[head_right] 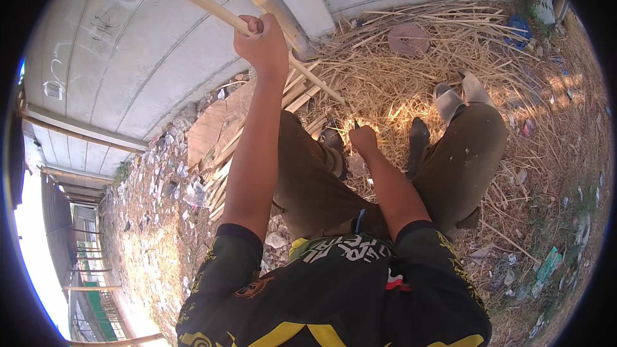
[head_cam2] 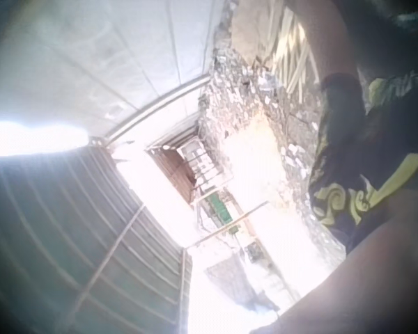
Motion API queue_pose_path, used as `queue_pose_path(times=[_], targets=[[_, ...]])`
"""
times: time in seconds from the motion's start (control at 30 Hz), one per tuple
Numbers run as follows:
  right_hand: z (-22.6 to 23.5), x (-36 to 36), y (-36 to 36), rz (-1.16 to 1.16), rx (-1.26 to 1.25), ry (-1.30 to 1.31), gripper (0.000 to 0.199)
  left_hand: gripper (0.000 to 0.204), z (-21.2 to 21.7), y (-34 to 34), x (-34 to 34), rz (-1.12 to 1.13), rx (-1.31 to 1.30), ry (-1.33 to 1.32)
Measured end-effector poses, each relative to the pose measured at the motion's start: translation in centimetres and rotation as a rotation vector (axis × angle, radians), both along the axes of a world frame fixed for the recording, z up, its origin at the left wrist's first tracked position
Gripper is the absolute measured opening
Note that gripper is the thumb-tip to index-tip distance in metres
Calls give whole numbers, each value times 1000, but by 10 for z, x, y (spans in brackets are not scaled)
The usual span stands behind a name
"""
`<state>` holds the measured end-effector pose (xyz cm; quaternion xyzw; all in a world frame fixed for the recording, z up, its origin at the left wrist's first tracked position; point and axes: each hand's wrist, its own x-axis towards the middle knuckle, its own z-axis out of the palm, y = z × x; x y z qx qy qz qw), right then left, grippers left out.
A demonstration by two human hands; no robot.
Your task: The person sits on the ground and uses a machete to split a piece of wood into thin strips. They then use a utility knife to shave and smooth the surface of the wood strips.
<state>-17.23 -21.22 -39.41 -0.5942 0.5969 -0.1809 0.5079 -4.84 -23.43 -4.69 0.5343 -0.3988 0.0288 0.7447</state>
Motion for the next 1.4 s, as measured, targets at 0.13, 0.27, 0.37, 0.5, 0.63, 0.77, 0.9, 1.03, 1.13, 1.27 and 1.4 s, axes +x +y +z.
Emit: queue_pose_path(times=[0.13, 0.27, 0.37, 0.5, 0.63, 0.77, 0.9, 1.03, 1.13, 1.27, 1.4], targets=[[63, -5, -38, -29, 109, -155, 30, 26, 14, -10, -16, -34, -12, 28], [185, -19, -46, -18, -222, -419, 35, 22, 8, -11, -18, -37, -31, -3], [253, -21, -28, -135, -464, -734, 34, 17, 5, -14, -16, -7, -58, -33], [192, 3, -19, -260, -517, -1026, 38, 22, 3, -3, -8, 18, -7, -14], [-78, -31, -14, -25, 97, 91, 46, 26, 18, -23, -30, -9, 9, -24], [-72, -8, 13, -71, 87, 56, 26, 24, 8, -17, -7, 5, -30, -20], [15, -7, -21, -142, 862, -458, 17, 22, 10, -20, 16, 80, -13, 10], [144, -14, -53, -208, 149, -538, 26, 23, 10, -18, 19, -3, -4, 70], [244, -29, -50, -211, -434, -608, 30, 23, 10, -15, 18, -3, -40, 53], [220, -6, -38, -183, -498, -1167, 33, 23, 7, -6, 11, -6, -4, 68], [18, -4, 13, 26, -223, -11, 38, 25, -3, 1, 15, 89, 9, 13]])
